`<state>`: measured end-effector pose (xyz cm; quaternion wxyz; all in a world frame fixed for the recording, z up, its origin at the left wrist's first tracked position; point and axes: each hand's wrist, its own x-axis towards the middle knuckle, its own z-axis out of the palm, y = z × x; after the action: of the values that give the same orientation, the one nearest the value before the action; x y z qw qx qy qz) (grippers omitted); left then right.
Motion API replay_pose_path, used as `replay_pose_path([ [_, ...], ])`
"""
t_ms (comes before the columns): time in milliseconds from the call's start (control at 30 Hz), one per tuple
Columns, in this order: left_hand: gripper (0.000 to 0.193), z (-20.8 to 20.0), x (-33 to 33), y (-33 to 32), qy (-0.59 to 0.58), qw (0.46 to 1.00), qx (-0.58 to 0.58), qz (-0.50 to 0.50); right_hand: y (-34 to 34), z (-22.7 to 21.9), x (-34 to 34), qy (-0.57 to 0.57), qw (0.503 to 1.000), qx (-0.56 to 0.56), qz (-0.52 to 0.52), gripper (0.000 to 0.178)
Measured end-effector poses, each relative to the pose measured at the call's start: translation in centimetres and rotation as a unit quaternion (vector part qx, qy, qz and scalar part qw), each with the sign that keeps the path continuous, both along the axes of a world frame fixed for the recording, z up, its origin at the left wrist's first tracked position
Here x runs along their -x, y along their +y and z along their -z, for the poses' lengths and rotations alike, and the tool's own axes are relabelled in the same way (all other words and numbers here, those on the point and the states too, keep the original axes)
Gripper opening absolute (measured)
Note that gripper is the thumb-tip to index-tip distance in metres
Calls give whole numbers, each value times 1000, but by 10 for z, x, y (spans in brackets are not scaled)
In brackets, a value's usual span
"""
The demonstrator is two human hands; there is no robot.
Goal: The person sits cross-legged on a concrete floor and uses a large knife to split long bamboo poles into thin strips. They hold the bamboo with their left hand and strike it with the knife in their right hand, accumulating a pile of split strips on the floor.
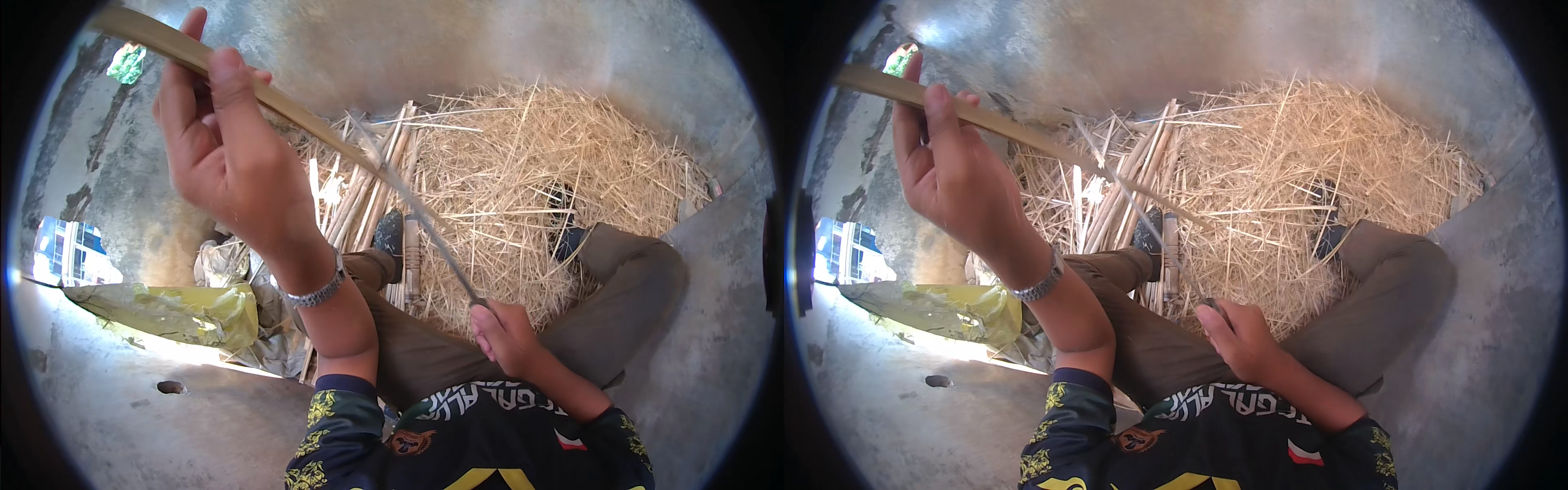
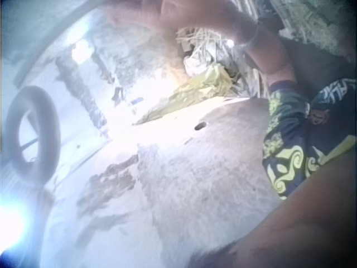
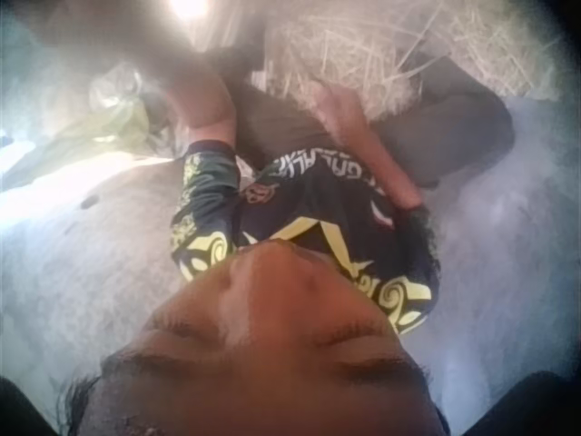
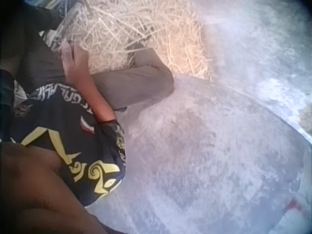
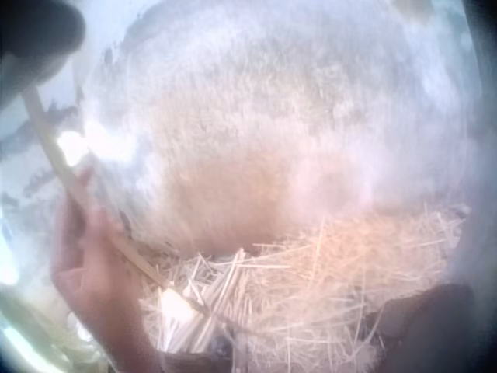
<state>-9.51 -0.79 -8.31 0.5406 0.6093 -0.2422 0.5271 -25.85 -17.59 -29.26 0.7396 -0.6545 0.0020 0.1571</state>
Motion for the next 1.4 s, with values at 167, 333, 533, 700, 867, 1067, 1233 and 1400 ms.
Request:
replay_pose_path([
  [167,30,-4,5,0,-4,999,-3,-48,-10,10,-1,-63,995,71,18,41],
  [333,26,-7,14,-6,-26,996,31,-77,-3,6,12,-159,985,19,70,45],
  [533,27,-1,13,-9,-77,991,16,-110,-4,0,0,-8,996,88,22,47],
  [700,26,-5,8,2,-25,997,25,-74,-13,-21,1,-16,997,34,66,49],
  [867,21,-7,10,-1,-48,996,17,-72,15,8,7,-62,983,-128,117,46],
  [1067,23,-4,12,16,-21,997,11,-70,0,-12,-9,17,999,17,21,44],
  [1233,25,-7,7,28,-1,999,27,-24,-2,-47,2,-97,992,-33,80,43],
  [1400,24,-5,15,22,7,1000,12,-23,2,-34,11,-76,996,-33,30,46],
])
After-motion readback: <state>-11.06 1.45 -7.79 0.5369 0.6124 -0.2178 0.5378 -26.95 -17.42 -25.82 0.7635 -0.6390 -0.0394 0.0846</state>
